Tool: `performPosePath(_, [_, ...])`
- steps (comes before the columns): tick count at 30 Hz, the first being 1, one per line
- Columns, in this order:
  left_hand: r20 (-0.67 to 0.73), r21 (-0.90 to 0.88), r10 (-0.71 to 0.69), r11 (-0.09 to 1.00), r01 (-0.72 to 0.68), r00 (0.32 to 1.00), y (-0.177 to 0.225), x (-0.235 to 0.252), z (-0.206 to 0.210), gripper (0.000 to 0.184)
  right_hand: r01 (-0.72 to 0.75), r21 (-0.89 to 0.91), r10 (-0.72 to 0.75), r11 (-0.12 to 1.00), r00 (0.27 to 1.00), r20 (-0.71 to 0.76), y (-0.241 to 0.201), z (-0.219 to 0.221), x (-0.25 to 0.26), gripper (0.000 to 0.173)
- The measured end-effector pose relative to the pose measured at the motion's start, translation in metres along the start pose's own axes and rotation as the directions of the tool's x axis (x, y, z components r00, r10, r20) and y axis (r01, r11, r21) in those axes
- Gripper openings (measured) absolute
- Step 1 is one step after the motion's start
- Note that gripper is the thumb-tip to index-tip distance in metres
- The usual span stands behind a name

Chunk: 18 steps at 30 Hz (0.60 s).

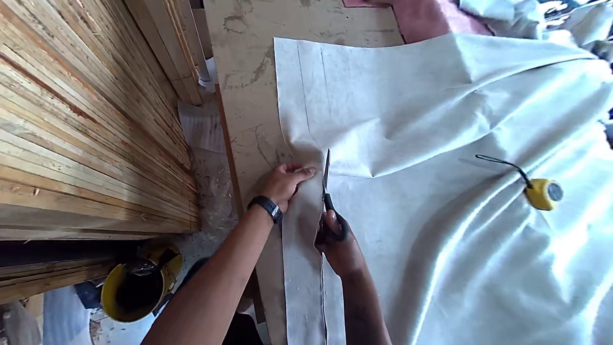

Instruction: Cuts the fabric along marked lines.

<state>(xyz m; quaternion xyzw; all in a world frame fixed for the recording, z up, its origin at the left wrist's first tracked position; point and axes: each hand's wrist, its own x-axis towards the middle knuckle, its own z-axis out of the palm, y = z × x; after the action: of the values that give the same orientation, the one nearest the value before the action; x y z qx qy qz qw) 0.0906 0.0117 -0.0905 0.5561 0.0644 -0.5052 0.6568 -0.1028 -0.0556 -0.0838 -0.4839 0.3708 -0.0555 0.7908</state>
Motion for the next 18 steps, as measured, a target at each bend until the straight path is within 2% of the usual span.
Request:
performPosePath(4, [-0.015, -0.005, 0.078, 0.997, -0.078, 0.997, 0.005, -0.004, -0.013, 0.074, -0.019, -0.007, 0.019, 1.0, 0.997, 0.071, 0.012, -0.011, -0.011, 0.068])
performPosePath(6, [-0.012, -0.062, 0.058, 0.996, -0.059, 0.998, -0.002, -0.012, -0.014, 0.071, -0.037, 0.02, 0.035, 0.999, 0.996, 0.083, 0.02, -0.018, -0.022, 0.068])
performPosePath(9, [0.002, -0.036, 0.049, 0.998, -0.048, 0.999, 0.005, -0.024, -0.012, 0.07, -0.025, 0.015, 0.024, 1.0, 0.998, 0.066, 0.02, -0.016, -0.024, 0.059])
performPosePath(11, [-0.024, 0.002, 0.097, 0.995, -0.097, 0.995, 0.009, -0.016, -0.009, 0.073, -0.013, -0.013, 0.014, 1.0, 0.999, 0.051, 0.016, -0.013, -0.02, 0.052])
performPosePath(13, [-0.051, 0.049, 0.121, 0.992, -0.119, 0.991, 0.007, -0.01, -0.014, 0.065, -0.009, -0.002, 0.009, 1.0, 0.998, 0.055, 0.012, -0.008, -0.018, 0.051])
performPosePath(16, [0.001, 0.205, 0.182, 0.963, -0.178, 0.983, 0.006, 0.002, -0.026, 0.031, 0.011, -0.045, -0.008, 0.999, 0.998, 0.065, 0.001, 0.0, -0.002, 0.05])
performPosePath(18, [0.043, 0.216, 0.211, 0.952, -0.216, 0.976, 0.001, -0.003, -0.028, 0.034, 0.001, -0.081, 0.004, 0.997, 0.998, 0.056, -0.005, 0.006, -0.001, 0.047])
